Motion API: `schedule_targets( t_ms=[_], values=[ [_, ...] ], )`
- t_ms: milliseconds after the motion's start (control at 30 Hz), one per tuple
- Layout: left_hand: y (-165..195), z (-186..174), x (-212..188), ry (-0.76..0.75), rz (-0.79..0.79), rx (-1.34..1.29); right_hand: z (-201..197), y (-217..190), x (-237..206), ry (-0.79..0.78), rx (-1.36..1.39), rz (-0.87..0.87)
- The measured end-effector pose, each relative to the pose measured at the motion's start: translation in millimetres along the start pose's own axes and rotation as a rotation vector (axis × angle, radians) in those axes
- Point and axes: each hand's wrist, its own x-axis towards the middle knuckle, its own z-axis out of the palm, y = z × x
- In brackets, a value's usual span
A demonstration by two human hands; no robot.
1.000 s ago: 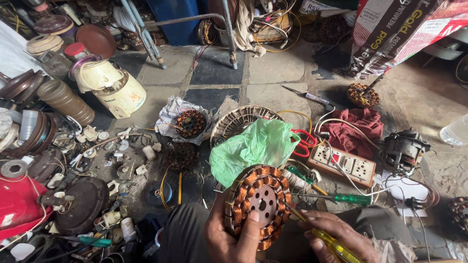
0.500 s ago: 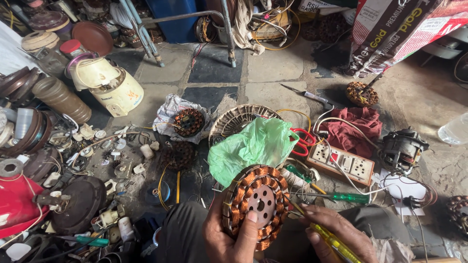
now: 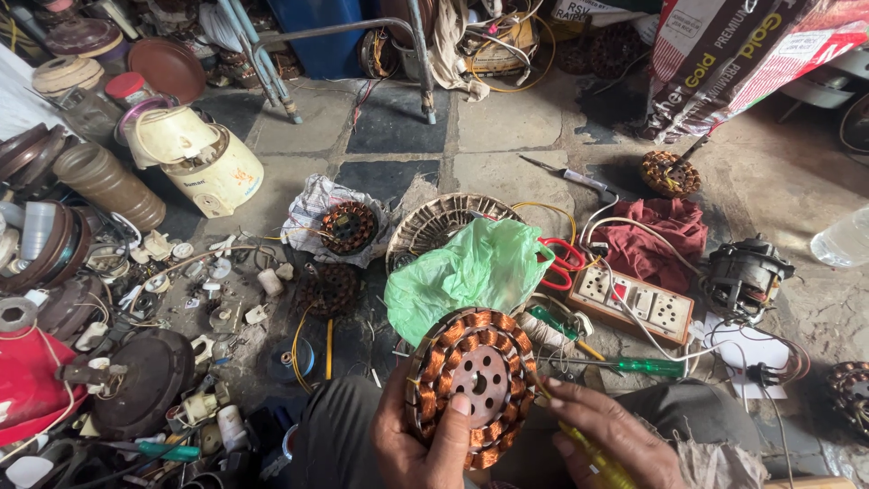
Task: The person sits on the floor of a cluttered repair workshop and works on a ceiling-fan motor stator with copper windings. They reposition the stator on a plastic bag, press and adjust the copper windings by hand, and use a screwdriver to work around the winding slots.
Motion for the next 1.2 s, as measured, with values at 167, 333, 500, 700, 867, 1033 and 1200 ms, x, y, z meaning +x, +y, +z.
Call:
schedule_targets(
  t_ms=[167, 333, 500, 700, 867, 1033, 1200],
  values=[
    [-3.1, -2.8, 1.0, 0.018, -0.051, -0.093, -2.6, -3.5, -0.4, -0.044, -0.116, 0.011],
    [-7.3, -5.6, 1.7, 0.04, -0.055, -0.062, -8.1, 0.4, -11.5, -0.081, 0.637, 0.526],
    [-10.1, -7.5, 2.5, 0.057, -0.058, -0.107, 4.0, 2.4, -16.1, -0.107, 0.146, 0.019],
    [-8.0, -12.5, 3.0, 0.049, -0.071, -0.187, 7.4, 8.0, -4.6, 0.152, 0.158, 0.119],
    [-6.4, -16.1, 3.3, -0.008, -0.053, -0.15, -7.9, 12.5, -4.5, 0.088, 0.38, 0.318],
    [-5.8, -18.5, 4.4, -0.038, -0.074, -0.16, -17.9, 21.9, -0.6, 0.064, 0.714, 0.551],
    [-7.2, -19.0, 8.6, -0.046, -0.146, -0.249, -21.6, 18.2, 5.3, 0.067, 0.695, 0.645]
  ],
)
